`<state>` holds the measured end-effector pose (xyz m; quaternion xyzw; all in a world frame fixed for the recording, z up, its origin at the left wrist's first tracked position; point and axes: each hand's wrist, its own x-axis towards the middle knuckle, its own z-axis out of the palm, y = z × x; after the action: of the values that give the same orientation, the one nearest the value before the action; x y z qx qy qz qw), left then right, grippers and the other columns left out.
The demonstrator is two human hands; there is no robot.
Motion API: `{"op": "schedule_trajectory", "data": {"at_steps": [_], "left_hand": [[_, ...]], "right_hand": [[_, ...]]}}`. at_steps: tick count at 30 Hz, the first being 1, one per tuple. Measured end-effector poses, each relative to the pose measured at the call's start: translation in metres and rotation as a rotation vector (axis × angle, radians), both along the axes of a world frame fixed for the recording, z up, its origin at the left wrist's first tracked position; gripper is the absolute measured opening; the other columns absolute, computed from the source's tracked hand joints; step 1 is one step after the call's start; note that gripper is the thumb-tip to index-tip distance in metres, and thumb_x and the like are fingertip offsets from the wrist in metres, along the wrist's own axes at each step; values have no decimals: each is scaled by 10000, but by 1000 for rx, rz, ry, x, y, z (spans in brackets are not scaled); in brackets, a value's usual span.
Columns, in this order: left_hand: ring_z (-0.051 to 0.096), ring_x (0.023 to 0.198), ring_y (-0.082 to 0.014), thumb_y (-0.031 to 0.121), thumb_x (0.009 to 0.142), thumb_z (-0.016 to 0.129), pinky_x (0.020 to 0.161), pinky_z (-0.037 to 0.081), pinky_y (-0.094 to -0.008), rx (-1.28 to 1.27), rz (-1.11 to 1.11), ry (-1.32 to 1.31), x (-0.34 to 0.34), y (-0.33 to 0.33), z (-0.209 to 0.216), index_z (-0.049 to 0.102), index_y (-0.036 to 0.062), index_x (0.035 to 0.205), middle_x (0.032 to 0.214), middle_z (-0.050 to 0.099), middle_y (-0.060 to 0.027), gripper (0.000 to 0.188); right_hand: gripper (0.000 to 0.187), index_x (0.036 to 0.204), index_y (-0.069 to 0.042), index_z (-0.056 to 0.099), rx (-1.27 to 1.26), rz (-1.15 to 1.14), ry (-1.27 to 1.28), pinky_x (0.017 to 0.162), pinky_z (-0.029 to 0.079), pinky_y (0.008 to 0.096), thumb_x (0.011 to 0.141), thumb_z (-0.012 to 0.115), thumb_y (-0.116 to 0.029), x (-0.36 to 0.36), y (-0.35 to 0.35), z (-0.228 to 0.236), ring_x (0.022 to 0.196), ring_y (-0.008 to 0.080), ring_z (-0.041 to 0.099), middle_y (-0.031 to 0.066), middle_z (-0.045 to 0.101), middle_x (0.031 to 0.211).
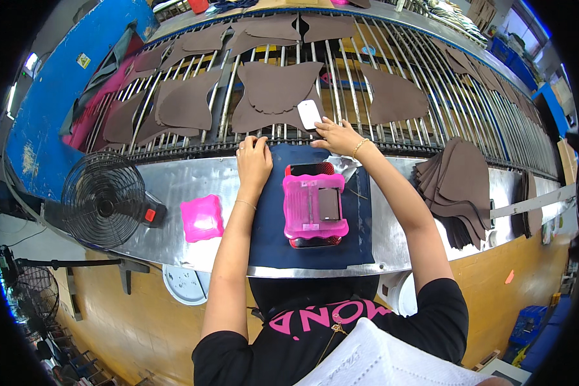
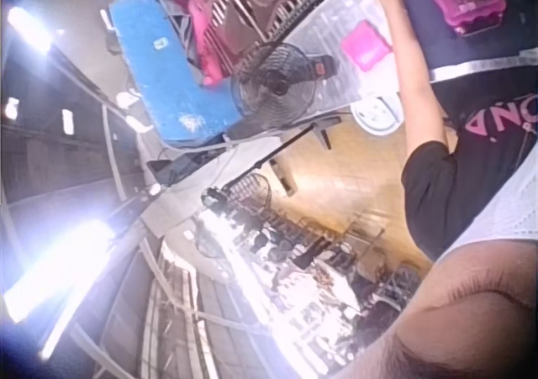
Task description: The person repeatedly picks up brown fabric pieces from a stack and places them onto a moving conveyor belt. The person handles the pieces one at a time, spacing them along the belt as it moves. A pink handheld device and a white container are visible on the work surface.
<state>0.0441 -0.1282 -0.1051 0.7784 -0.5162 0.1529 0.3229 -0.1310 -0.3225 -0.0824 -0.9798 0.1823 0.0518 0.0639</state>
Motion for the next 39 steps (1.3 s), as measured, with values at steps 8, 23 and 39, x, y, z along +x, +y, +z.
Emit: {"op": "schedule_trajectory", "data": {"at_steps": [8,23,39], "left_hand": [[541,937,-299,126,819,588,798,430,-412,13,13,-4,0,-1,-1,649,55,994,974,570,-115,199],[533,949,-298,136,812,596,812,428,-412,39,11,8,0,-1,-2,651,68,978,975,564,-110,188],[531,958,-311,173,862,571,812,437,-420,134,-26,11,4,-3,-7,658,50,982,1006,558,-121,192]], "right_hand": [[738,1312,-46,482,1,25,38,1036,272,600,880,382,-636,-11,6,5,1385,215,255,31,353,1464],[503,1173,-65,600,-128,-35,-25,1007,285,612,909,470,-473,54,-8,1,1349,244,319,9,295,1496],[218,920,-11,675,-293,-707,-760,838,481,372,844,619,-208,-284,31,87,950,296,621,137,659,1022]]}}
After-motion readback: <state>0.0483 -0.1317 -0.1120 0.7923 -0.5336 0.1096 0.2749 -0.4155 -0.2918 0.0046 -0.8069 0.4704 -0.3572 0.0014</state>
